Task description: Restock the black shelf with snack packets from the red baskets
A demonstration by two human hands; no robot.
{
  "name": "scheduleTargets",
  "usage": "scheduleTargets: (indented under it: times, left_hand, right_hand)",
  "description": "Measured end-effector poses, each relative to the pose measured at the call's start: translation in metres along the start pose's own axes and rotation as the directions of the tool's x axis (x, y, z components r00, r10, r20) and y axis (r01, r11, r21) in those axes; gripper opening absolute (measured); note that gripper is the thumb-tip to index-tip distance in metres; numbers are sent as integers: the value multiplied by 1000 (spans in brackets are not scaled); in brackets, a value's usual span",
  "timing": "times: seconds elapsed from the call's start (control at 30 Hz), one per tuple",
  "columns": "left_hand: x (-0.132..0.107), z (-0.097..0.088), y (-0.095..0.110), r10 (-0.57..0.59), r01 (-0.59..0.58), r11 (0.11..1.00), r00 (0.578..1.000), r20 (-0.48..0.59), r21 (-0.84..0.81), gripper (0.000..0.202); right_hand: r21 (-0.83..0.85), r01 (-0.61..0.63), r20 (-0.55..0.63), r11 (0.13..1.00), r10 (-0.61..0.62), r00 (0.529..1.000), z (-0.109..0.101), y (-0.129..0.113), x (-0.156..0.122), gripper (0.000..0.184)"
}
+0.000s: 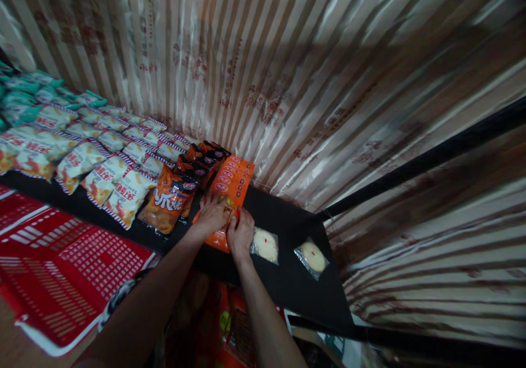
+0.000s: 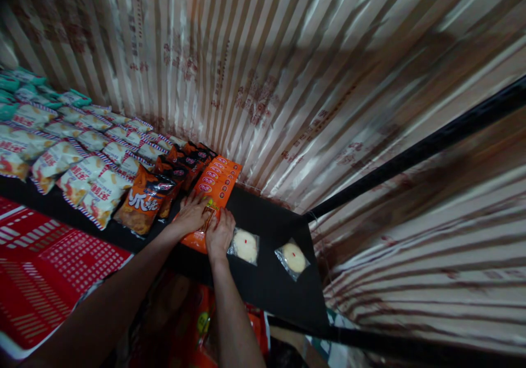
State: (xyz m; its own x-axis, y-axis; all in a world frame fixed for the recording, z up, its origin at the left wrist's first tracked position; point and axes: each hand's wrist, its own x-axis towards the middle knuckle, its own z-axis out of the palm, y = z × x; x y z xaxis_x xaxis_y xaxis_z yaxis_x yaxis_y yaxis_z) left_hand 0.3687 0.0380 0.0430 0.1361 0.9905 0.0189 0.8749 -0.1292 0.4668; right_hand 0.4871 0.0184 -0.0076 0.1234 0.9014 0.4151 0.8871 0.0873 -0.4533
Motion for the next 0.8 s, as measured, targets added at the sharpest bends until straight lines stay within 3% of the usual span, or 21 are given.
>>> scheduleTargets:
  times: [0.63, 0.8]
  left_hand:
    - [4, 4, 0, 71, -72, 997, 978, -196, 1, 38]
    - [3, 1, 3, 115, -132, 990, 960, -256, -52, 32]
  right_hand:
    - [60, 25, -81, 998, -20, 997, 0, 1, -1, 44]
    - [107, 194, -126, 975, -180, 975, -11, -8, -6, 42]
